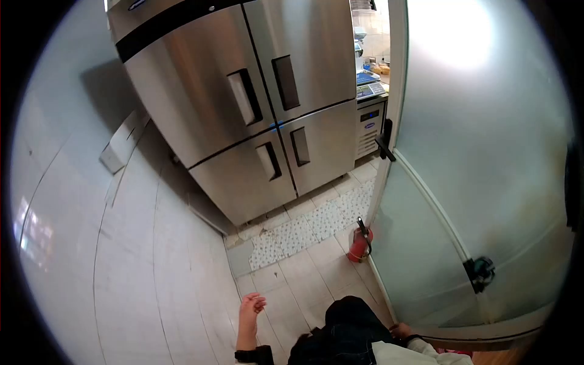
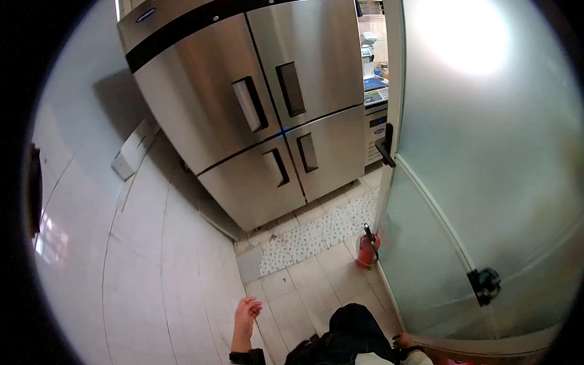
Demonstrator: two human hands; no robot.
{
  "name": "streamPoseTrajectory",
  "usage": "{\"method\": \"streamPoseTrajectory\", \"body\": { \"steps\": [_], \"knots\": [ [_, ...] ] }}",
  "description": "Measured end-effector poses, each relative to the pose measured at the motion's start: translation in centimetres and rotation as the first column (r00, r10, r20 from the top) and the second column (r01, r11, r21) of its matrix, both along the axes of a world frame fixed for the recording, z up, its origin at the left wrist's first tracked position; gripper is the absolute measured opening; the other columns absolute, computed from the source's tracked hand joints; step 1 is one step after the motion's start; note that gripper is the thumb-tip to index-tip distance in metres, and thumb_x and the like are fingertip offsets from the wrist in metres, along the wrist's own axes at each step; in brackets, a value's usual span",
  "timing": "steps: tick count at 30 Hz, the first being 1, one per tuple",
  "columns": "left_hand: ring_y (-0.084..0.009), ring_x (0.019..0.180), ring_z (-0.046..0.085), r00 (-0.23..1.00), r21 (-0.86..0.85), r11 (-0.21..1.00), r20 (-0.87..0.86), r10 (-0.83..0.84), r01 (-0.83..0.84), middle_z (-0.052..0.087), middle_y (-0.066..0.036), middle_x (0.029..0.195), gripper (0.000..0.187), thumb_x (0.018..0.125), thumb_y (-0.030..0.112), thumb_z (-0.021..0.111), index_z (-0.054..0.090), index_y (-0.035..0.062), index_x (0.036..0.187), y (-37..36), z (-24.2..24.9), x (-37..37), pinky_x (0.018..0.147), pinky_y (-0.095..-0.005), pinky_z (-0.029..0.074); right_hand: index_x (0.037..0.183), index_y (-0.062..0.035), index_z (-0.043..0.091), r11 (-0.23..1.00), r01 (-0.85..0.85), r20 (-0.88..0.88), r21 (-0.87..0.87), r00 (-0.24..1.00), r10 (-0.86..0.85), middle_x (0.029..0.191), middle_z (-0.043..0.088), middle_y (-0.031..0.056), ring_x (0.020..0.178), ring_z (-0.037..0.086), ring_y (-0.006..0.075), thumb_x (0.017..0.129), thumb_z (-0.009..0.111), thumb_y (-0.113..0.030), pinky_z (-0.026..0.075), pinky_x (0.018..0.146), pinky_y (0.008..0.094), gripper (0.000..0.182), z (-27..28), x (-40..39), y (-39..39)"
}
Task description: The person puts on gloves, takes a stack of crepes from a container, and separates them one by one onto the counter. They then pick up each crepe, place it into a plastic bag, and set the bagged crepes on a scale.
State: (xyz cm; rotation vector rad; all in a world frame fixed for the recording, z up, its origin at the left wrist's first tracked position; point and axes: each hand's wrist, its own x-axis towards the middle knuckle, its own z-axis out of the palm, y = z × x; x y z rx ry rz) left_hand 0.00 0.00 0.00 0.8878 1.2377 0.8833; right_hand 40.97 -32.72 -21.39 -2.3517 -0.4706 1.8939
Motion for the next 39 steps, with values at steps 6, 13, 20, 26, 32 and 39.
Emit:
{"method": "streamPoseTrajectory", "body": {
  "steps": [6,13,20,26,32,39],
  "knots": [
    [-0.0186,0.087,0.06,0.971,-0.093,0.966,0.02,-0.239,0.24,0.062,-0.012,0.097,0.025,0.091,0.018,0.043,0.049,0.0045,0.111,14.7,-0.6,6.1,0.076,-0.0291,0.047,0.113,-0.002,0.058,0.984,-0.176,0.053,-0.013,0.983,0.176,0.113,0.06,0.0097,0.101,0.057,0.0258,0.089,0.053,-0.027,0.045,0.085,0.0418,0.035,-3.5,1.1,14.5],
    [-0.0164,0.085,0.06,0.997,-0.076,0.994,0.019,-0.072,0.073,0.062,-0.011,0.098,0.027,0.09,0.021,0.043,0.049,0.0059,0.112,30.3,-4.7,2.6,0.074,-0.0272,0.046,0.093,-0.0033,0.065,0.843,-0.509,0.425,0.171,0.81,0.403,0.093,0.063,0.0203,0.089,0.06,0.0352,0.073,0.055,-0.017,0.048,0.075,0.0425,0.026,-5.0,9.6,37.1],
    [-0.021,0.095,0.054,0.988,-0.176,0.984,0.139,0.064,-0.039,0.058,-0.013,0.099,0.038,0.08,0.02,0.064,0.053,0.0029,0.112,42.6,-4.3,8.1,0.081,-0.0348,0.045,0.102,-0.008,0.06,0.675,-0.287,0.435,0.68,0.899,-0.057,0.092,0.064,0.0175,0.086,0.06,0.0356,0.081,0.047,-0.018,0.048,0.076,0.0404,0.027,6.2,15.5,61.9],
    [-0.0174,0.086,0.06,0.933,-0.126,0.925,0.059,-0.355,0.359,0.061,-0.011,0.099,0.026,0.091,0.017,0.044,0.048,0.0036,0.112,57.0,-2.0,25.5,0.077,-0.0283,0.046,0.091,-0.0029,0.063,0.873,-0.139,0.525,0.467,0.838,-0.148,0.09,0.062,0.0235,0.086,0.06,0.0395,0.079,0.048,-0.023,0.048,0.074,0.0443,0.028,-1.0,18.8,61.5],
    [-0.0174,0.09,0.06,0.561,-0.052,0.559,0.041,-0.827,0.828,0.062,-0.014,0.104,0.026,0.092,0.016,0.045,0.047,0.0016,0.114,67.2,2.8,45.1,0.084,-0.0291,0.046,0.089,0.0009,0.065,0.588,0.72,-0.042,0.368,0.645,-0.763,0.077,0.066,0.0102,0.07,0.063,0.0212,0.08,0.059,-0.017,0.049,0.061,0.0337,0.021,-5.7,18.4,53.7],
    [-0.0227,0.099,0.06,0.162,0.026,0.173,0.237,-0.958,0.985,0.06,-0.019,0.109,0.029,0.093,0.013,0.042,0.045,0.0008,0.119,68.0,1.5,67.0,0.092,-0.0324,0.044,0.082,-0.0034,0.065,0.472,0.836,-0.032,0.278,0.5,-0.866,0.078,0.065,0.0065,0.07,0.06,0.0173,0.084,0.058,-0.025,0.047,0.064,0.0303,0.023,-7.9,21.2,55.7]
  ]
}}
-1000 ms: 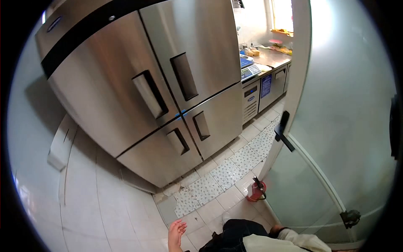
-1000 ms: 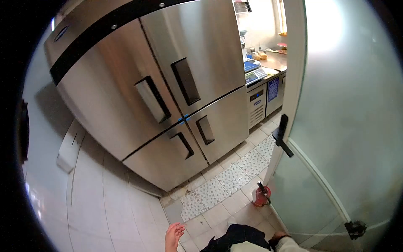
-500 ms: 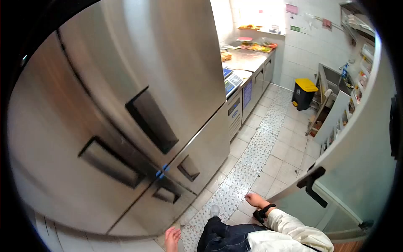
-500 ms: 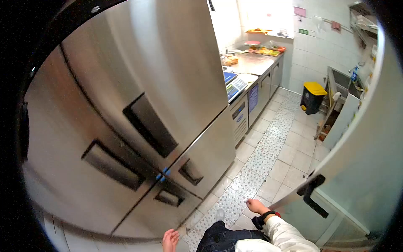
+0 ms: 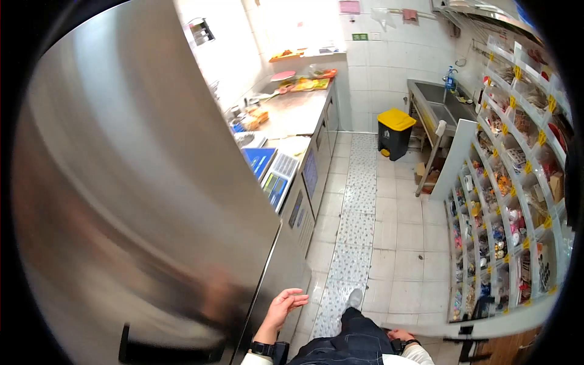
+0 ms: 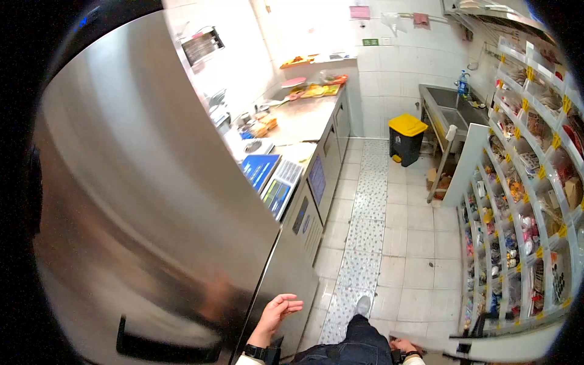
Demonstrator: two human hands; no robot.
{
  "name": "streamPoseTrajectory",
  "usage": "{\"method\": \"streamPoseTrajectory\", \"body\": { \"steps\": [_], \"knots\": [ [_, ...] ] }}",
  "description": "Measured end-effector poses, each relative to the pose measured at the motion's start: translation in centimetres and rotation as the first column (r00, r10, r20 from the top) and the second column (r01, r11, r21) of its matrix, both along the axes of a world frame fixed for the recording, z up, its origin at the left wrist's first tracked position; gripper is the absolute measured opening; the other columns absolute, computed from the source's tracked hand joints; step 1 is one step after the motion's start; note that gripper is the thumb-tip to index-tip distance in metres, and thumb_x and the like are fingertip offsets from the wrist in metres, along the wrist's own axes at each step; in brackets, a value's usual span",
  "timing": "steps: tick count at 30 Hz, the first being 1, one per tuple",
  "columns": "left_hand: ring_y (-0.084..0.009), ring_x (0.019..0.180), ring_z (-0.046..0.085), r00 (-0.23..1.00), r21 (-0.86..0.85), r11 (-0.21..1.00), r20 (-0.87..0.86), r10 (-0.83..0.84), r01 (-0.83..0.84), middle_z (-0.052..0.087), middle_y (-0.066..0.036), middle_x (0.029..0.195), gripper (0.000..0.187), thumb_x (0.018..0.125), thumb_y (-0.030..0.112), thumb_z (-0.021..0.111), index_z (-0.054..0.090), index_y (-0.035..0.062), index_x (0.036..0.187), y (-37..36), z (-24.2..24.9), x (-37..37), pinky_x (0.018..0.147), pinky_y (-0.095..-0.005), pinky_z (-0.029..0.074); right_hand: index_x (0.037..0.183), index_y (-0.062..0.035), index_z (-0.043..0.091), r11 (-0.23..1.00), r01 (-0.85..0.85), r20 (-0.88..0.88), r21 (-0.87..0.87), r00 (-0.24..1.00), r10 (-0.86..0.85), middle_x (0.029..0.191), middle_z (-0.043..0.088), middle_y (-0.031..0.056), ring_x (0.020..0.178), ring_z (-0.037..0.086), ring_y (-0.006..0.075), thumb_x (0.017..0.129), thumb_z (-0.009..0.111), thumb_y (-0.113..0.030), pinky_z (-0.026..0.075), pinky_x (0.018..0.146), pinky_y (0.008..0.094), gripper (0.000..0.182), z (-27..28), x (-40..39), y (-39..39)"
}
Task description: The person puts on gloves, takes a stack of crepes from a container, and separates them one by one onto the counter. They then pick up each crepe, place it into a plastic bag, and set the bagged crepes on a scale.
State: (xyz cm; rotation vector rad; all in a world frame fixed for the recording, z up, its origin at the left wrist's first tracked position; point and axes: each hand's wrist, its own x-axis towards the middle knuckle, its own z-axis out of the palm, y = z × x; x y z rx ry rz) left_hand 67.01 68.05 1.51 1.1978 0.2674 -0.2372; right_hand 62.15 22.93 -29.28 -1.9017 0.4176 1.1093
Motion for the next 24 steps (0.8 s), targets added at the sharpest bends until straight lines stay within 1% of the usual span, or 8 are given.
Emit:
{"method": "streamPoseTrajectory", "body": {
  "steps": [3,6,9,12,14,18,21,24],
  "knots": [
    [-0.0243,0.102,0.059,0.999,0.011,1.0,-0.038,0.011,-0.01,0.057,-0.019,0.114,0.029,0.092,0.009,0.042,0.044,0.001,0.12,-1.5,0.8,8.7,0.093,-0.0339,0.044,0.078,-0.0047,0.066,0.985,0.063,0.015,0.162,0.998,-0.066,0.077,0.065,0.0043,0.07,0.057,0.0155,0.08,0.06,-0.027,0.045,0.067,0.0294,0.024,0.8,4.9,0.6],
    [-0.0246,0.102,0.058,1.0,0.028,0.999,-0.017,0.02,-0.019,0.056,-0.018,0.115,0.031,0.09,0.009,0.046,0.044,0.0008,0.12,-2.7,2.1,14.7,0.093,-0.0349,0.044,0.079,-0.0006,0.066,0.999,-0.028,-0.049,-0.03,0.998,0.027,0.08,0.067,0.0119,0.072,0.063,0.0229,0.078,0.057,-0.022,0.048,0.067,0.0336,0.024,1.7,11.1,1.5],
    [-0.0222,0.097,0.06,0.999,-0.04,0.999,0.049,-0.019,0.021,0.057,-0.015,0.113,0.035,0.087,0.014,0.051,0.046,0.0014,0.12,-2.5,2.4,21.0,0.089,-0.0327,0.046,0.077,0.0005,0.065,0.997,-0.007,0.068,-0.07,0.998,0.012,0.077,0.067,0.013,0.067,0.063,0.0241,0.079,0.054,-0.022,0.048,0.064,0.0357,0.025,-1.2,19.7,0.5],
    [-0.0199,0.098,0.059,0.999,-0.049,0.998,0.019,0.049,-0.048,0.059,-0.014,0.11,0.032,0.088,0.014,0.048,0.048,0.0026,0.118,-2.2,2.1,25.4,0.088,-0.0306,0.045,0.097,0.0039,0.059,0.989,0.028,0.154,-0.147,0.988,-0.005,0.084,0.065,0.0129,0.07,0.063,0.0206,0.088,0.049,-0.02,0.051,0.064,0.0322,0.027,2.3,27.1,-0.6],
    [-0.0191,0.096,0.06,0.994,-0.082,0.991,0.0,0.106,-0.106,0.06,-0.014,0.108,0.031,0.088,0.015,0.048,0.049,0.0026,0.116,-1.6,1.1,28.7,0.087,-0.03,0.046,0.102,0.0044,0.055,0.968,0.242,0.242,0.07,0.937,-0.252,0.084,0.064,0.0146,0.068,0.063,0.0223,0.089,0.047,-0.016,0.051,0.061,0.0332,0.026,4.1,31.7,-0.4],
    [-0.0184,0.095,0.06,0.986,-0.134,0.977,0.008,0.168,-0.166,0.06,-0.014,0.108,0.031,0.088,0.014,0.048,0.049,0.0029,0.116,-0.7,-1.2,36.5,0.087,-0.0301,0.046,0.098,0.0019,0.059,0.967,0.254,0.146,-0.003,0.957,-0.251,0.08,0.066,0.0133,0.066,0.063,0.0192,0.085,0.053,-0.019,0.05,0.062,0.0318,0.025,1.7,37.1,-2.7],
    [-0.0178,0.095,0.059,0.975,-0.17,0.961,0.006,0.223,-0.219,0.06,-0.013,0.108,0.031,0.088,0.015,0.047,0.049,0.0038,0.117,0.0,-2.1,43.9,0.087,-0.0299,0.045,0.095,0.0005,0.064,0.969,-0.054,-0.029,-0.242,0.998,0.049,0.085,0.067,0.0135,0.075,0.064,0.0214,0.079,0.059,-0.027,0.049,0.069,0.0319,0.032,1.7,41.0,-4.4],
    [-0.0163,0.094,0.057,0.959,-0.148,0.948,-0.042,0.28,-0.283,0.059,-0.011,0.107,0.032,0.088,0.016,0.043,0.049,0.0047,0.117,0.3,-0.9,51.0,0.087,-0.0301,0.043,0.097,-0.0005,0.065,0.994,-0.113,-0.037,0.006,0.993,0.113,0.091,0.066,0.0136,0.083,0.063,0.0217,0.078,0.061,-0.028,0.048,0.075,0.0326,0.034,-9.1,41.7,-10.6]
  ]
}}
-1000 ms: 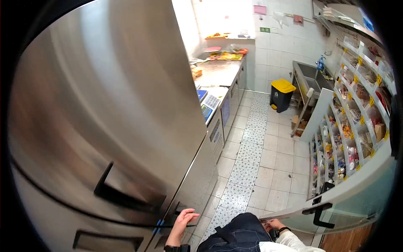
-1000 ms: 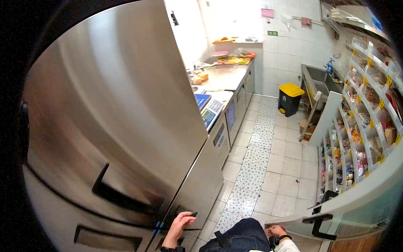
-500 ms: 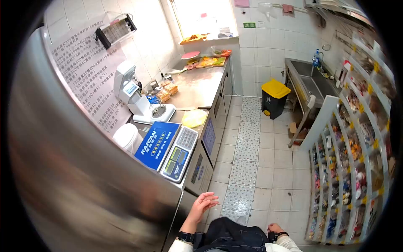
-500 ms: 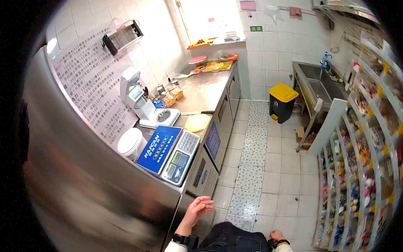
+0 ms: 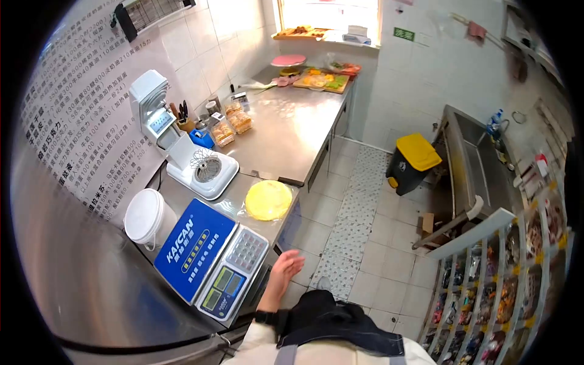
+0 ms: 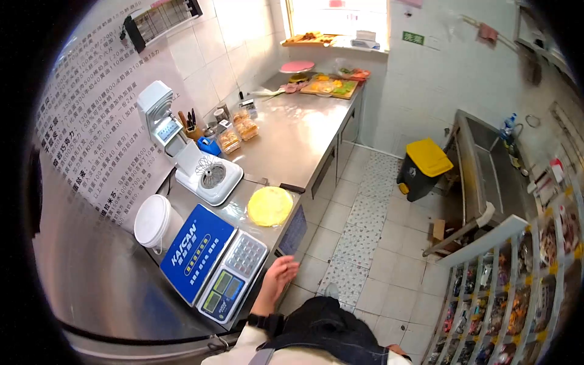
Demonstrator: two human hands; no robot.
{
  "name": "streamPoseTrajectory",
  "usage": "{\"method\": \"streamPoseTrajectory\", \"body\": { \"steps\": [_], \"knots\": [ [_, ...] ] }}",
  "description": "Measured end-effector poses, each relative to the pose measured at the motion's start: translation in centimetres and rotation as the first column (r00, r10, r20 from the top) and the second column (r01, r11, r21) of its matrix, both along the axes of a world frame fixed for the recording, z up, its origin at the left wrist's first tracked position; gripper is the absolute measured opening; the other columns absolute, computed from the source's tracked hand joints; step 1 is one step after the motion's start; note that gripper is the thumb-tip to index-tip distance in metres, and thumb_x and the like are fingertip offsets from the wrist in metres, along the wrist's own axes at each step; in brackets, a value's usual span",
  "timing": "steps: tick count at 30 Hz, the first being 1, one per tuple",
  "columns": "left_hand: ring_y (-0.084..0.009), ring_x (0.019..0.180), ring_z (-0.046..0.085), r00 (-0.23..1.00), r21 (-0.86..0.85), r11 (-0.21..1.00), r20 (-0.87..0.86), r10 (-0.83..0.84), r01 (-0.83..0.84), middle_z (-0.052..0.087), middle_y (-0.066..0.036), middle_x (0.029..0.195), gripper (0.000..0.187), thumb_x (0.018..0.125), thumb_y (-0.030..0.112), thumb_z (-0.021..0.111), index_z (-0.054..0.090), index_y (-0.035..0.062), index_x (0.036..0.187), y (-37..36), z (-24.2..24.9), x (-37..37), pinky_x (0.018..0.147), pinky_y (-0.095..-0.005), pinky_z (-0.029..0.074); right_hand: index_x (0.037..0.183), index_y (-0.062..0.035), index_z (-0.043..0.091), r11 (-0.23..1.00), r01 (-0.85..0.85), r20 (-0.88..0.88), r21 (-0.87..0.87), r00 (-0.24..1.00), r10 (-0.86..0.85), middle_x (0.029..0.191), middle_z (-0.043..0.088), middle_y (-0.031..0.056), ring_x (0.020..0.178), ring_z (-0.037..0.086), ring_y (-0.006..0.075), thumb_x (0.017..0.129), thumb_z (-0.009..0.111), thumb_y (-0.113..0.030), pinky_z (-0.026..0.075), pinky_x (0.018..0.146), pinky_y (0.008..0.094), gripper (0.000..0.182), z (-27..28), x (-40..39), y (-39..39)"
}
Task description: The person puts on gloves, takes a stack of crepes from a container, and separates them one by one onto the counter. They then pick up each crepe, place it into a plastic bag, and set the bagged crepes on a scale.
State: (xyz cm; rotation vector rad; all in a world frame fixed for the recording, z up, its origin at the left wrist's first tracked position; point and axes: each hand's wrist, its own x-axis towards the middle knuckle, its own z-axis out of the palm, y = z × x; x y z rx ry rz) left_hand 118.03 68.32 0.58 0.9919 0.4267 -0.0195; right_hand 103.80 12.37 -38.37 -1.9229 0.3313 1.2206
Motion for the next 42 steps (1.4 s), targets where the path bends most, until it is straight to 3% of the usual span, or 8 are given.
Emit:
{"method": "streamPoseTrajectory", "body": {
  "steps": [2,3,10,18,20,25,27,42],
  "knots": [
    [-0.0171,0.097,0.057,0.999,-0.037,0.998,0.026,-0.047,0.048,0.06,-0.011,0.107,0.031,0.088,0.016,0.045,0.048,0.0053,0.117,0.3,0.6,5.8,0.088,-0.0295,0.042,0.098,-0.0013,0.066,0.89,0.273,-0.243,0.364,0.951,-0.193,0.095,0.066,0.0137,0.088,0.062,0.0218,0.077,0.062,-0.029,0.047,0.08,0.033,0.036,-5.5,3.3,-3.4],
    [-0.0171,0.097,0.057,0.999,-0.038,0.999,0.017,-0.034,0.034,0.06,-0.011,0.107,0.031,0.088,0.016,0.045,0.048,0.0053,0.117,0.3,1.4,8.5,0.088,-0.0295,0.042,0.099,0.0056,0.062,0.971,-0.159,0.139,-0.179,0.973,0.185,0.091,0.065,0.0168,0.08,0.063,0.0245,0.084,0.056,-0.019,0.05,0.072,0.0354,0.029,-1.3,6.6,-1.1],
    [-0.0152,0.092,0.057,0.977,0.15,0.969,0.056,-0.207,0.197,0.06,-0.009,0.105,0.029,0.089,0.018,0.046,0.05,0.0057,0.115,0.0,2.2,20.4,0.087,-0.0291,0.042,0.103,0.0026,0.055,0.907,0.417,0.182,-0.057,0.898,-0.401,0.078,0.064,0.015,0.061,0.062,0.0221,0.088,0.048,-0.014,0.05,0.053,0.0338,0.024,14.2,25.5,6.8],
    [-0.0167,0.087,0.061,0.943,0.187,0.936,-0.094,0.32,-0.299,0.063,-0.011,0.1,0.026,0.088,0.014,0.047,0.052,0.006,0.112,1.3,-0.9,29.4,0.08,-0.0286,0.047,0.1,0.0034,0.061,0.984,-0.129,0.162,-0.126,0.975,0.149,0.077,0.065,0.0146,0.067,0.063,0.0201,0.08,0.053,-0.016,0.049,0.06,0.0314,0.029,13.8,46.7,4.7],
    [-0.0175,0.087,0.061,0.89,0.159,0.886,-0.071,0.451,-0.436,0.063,-0.012,0.101,0.026,0.087,0.012,0.046,0.053,0.006,0.111,1.0,-0.4,31.4,0.08,-0.03,0.048,0.098,0.0049,0.061,0.988,0.157,0.185,-0.011,0.971,-0.152,0.08,0.066,0.0153,0.064,0.064,0.0226,0.088,0.047,-0.015,0.051,0.056,0.0327,0.026,13.7,54.0,4.8],
    [-0.0162,0.077,0.06,0.828,0.142,0.829,-0.078,0.555,-0.541,0.062,-0.012,0.092,0.023,0.085,0.009,0.045,0.052,0.004,0.106,-0.7,0.2,37.5,0.072,-0.0268,0.048,0.085,-0.0006,0.059,0.997,0.066,0.846,-0.04,0.533,-0.001,0.072,0.062,0.0094,0.064,0.06,0.0173,0.09,0.05,-0.021,0.047,0.058,0.031,0.022,20.0,77.7,7.4],
    [-0.0149,0.076,0.059,0.82,0.123,0.823,-0.088,0.566,-0.555,0.062,-0.011,0.09,0.021,0.085,0.008,0.045,0.052,0.0042,0.104,-1.0,-0.1,40.4,0.072,-0.0256,0.047,0.094,0.0004,0.058,0.886,0.087,0.722,0.455,0.547,-0.424,0.077,0.062,0.0081,0.067,0.058,0.0155,0.09,0.047,-0.009,0.046,0.064,0.0275,0.015,25.6,86.0,11.0],
    [-0.0146,0.082,0.057,0.893,0.152,0.88,0.063,0.445,-0.45,0.061,-0.009,0.091,0.02,0.086,0.007,0.044,0.053,0.0026,0.104,5.5,2.7,73.0,0.078,-0.0274,0.045,0.112,-0.0028,0.052,0.835,-0.086,0.839,0.544,0.064,-0.54,0.091,0.06,0.007,0.076,0.054,0.0114,0.092,0.043,-0.007,0.045,0.07,0.0249,0.022,52.9,119.5,22.2]
  ]
}}
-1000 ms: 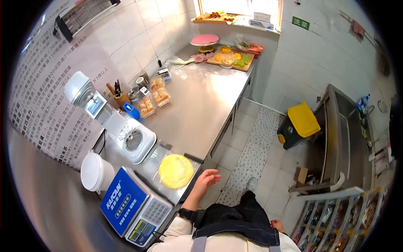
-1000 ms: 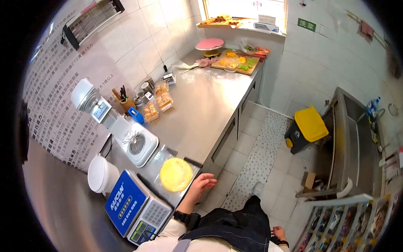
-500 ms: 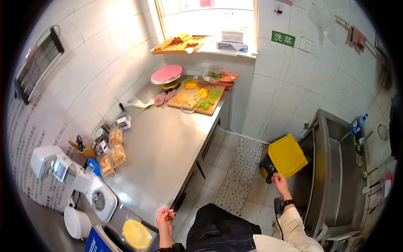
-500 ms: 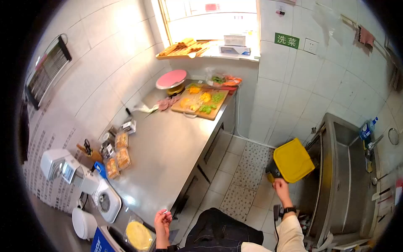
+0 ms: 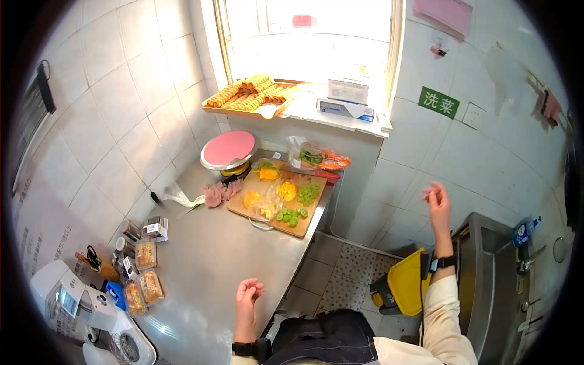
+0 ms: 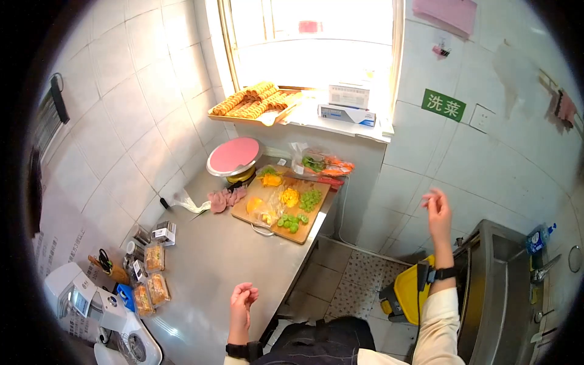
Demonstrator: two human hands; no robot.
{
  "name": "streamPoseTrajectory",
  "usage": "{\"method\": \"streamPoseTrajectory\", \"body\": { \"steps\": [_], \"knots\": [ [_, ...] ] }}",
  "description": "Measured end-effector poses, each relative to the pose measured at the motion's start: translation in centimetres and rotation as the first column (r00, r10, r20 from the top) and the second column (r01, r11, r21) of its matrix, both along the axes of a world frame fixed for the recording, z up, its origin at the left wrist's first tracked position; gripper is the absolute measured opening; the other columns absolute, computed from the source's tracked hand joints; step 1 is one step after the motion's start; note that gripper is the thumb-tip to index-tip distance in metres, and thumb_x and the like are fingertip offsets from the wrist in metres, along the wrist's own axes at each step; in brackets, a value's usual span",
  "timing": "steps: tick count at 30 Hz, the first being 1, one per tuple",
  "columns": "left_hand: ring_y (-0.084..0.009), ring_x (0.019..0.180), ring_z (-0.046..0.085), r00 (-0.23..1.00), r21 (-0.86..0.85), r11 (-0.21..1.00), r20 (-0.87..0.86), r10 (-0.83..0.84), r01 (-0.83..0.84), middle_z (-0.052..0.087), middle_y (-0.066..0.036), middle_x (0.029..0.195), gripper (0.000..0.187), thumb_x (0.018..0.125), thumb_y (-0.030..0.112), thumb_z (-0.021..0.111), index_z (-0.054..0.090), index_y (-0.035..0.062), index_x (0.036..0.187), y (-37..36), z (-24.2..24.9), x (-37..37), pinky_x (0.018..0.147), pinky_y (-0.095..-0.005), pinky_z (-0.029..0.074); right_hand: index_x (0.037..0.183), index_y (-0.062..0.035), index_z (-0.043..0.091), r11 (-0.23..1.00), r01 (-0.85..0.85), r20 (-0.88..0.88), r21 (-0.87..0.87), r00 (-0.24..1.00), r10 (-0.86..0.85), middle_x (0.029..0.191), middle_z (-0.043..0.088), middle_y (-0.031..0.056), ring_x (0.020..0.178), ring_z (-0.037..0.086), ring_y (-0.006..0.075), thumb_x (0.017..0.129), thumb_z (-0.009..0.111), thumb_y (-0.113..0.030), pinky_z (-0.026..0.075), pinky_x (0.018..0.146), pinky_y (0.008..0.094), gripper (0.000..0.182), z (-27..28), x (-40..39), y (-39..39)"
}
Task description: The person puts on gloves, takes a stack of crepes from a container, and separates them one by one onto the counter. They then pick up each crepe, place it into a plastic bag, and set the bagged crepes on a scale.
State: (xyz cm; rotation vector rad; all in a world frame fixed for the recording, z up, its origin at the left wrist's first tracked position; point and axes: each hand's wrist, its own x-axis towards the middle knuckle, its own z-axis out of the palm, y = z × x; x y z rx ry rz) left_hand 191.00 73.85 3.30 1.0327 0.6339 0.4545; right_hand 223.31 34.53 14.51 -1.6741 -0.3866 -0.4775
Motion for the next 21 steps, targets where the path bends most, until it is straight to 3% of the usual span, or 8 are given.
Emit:
{"method": "streamPoseTrajectory", "body": {
  "steps": [2,4,7,12,14,17,18,21],
  "knots": [
    [-0.0149,0.081,0.057,0.997,0.175,0.982,0.014,-0.07,0.066,0.06,-0.008,0.089,0.019,0.086,0.009,0.046,0.053,0.0029,0.103,0.3,0.9,2.0,0.079,-0.0286,0.046,0.112,-0.0021,0.052,0.993,0.034,0.065,-0.11,0.998,-0.027,0.091,0.06,0.007,0.075,0.054,0.011,0.093,0.043,-0.008,0.045,0.069,0.024,0.022,2.7,2.5,1.0],
    [-0.015,0.081,0.057,0.998,0.205,0.977,0.0,-0.062,0.06,0.061,-0.008,0.088,0.02,0.087,0.009,0.045,0.054,0.0024,0.103,1.1,1.4,2.6,0.079,-0.0296,0.046,0.112,-0.002,0.052,0.996,-0.044,0.057,-0.08,0.997,0.049,0.088,0.061,0.0066,0.073,0.055,0.0111,0.093,0.043,-0.01,0.045,0.067,0.0236,0.022,4.9,6.0,2.5],
    [-0.0155,0.08,0.058,0.999,0.274,0.961,-0.028,-0.016,0.023,0.061,-0.008,0.087,0.02,0.086,0.009,0.046,0.054,0.003,0.104,1.9,1.3,3.7,0.079,-0.0298,0.046,0.112,-0.004,0.054,0.958,-0.071,0.131,-0.277,0.985,0.111,0.086,0.063,0.0075,0.072,0.056,0.011,0.091,0.047,-0.011,0.046,0.068,0.0244,0.023,9.1,12.2,5.7],
    [-0.0147,0.077,0.057,0.89,0.147,0.903,-0.167,0.424,-0.403,0.06,-0.006,0.084,0.02,0.084,0.012,0.05,0.055,0.0059,0.102,2.2,-1.8,2.0,0.074,-0.0276,0.045,0.111,-0.0078,0.058,0.821,0.134,0.423,-0.556,0.895,0.141,0.095,0.066,0.0127,0.09,0.063,0.0224,0.087,0.055,-0.021,0.047,0.079,0.0297,0.028,18.0,23.5,14.9],
    [-0.0141,0.078,0.056,0.824,0.101,0.843,-0.177,0.538,-0.529,0.059,-0.005,0.084,0.019,0.085,0.013,0.05,0.055,0.0067,0.102,0.9,-1.8,1.7,0.071,-0.0268,0.044,0.119,-0.0111,0.055,0.682,0.296,0.499,-0.669,0.859,0.116,0.109,0.062,0.0143,0.102,0.059,0.0253,0.084,0.058,-0.031,0.042,0.089,0.0352,0.04,19.7,29.4,18.2],
    [-0.0135,0.078,0.055,0.767,0.035,0.779,-0.157,0.623,-0.626,0.059,-0.005,0.085,0.018,0.085,0.014,0.05,0.055,0.0064,0.101,0.0,-5.1,0.5,0.072,-0.0266,0.044,0.129,-0.0154,0.044,0.388,0.376,0.389,-0.842,0.92,-0.047,0.131,0.047,0.014,0.124,0.038,0.0327,0.08,0.061,-0.043,0.029,0.101,0.0484,0.059,20.2,34.7,22.9],
    [-0.0134,0.078,0.054,0.746,-0.019,0.752,-0.145,0.65,-0.659,0.059,-0.006,0.085,0.018,0.085,0.013,0.05,0.055,0.0058,0.101,-0.2,-5.4,0.6,0.073,-0.0268,0.044,0.123,-0.0139,0.052,0.424,0.304,0.319,-0.853,0.947,-0.038,0.129,0.048,0.0151,0.126,0.035,0.0353,0.078,0.062,-0.043,0.03,0.098,0.0531,0.055,20.1,35.2,23.9],
    [-0.0172,0.079,0.058,0.734,-0.039,0.735,-0.099,0.672,-0.677,0.06,-0.008,0.086,0.021,0.084,0.009,0.057,0.056,0.0043,0.105,-1.6,-5.9,0.2,0.071,-0.0281,0.047,0.111,-0.0113,0.061,0.345,0.172,0.192,-0.923,0.981,0.025,0.118,0.056,0.0167,0.117,0.047,0.032,0.079,0.062,-0.037,0.036,0.094,0.0473,0.042,19.8,36.7,24.7]
  ]
}}
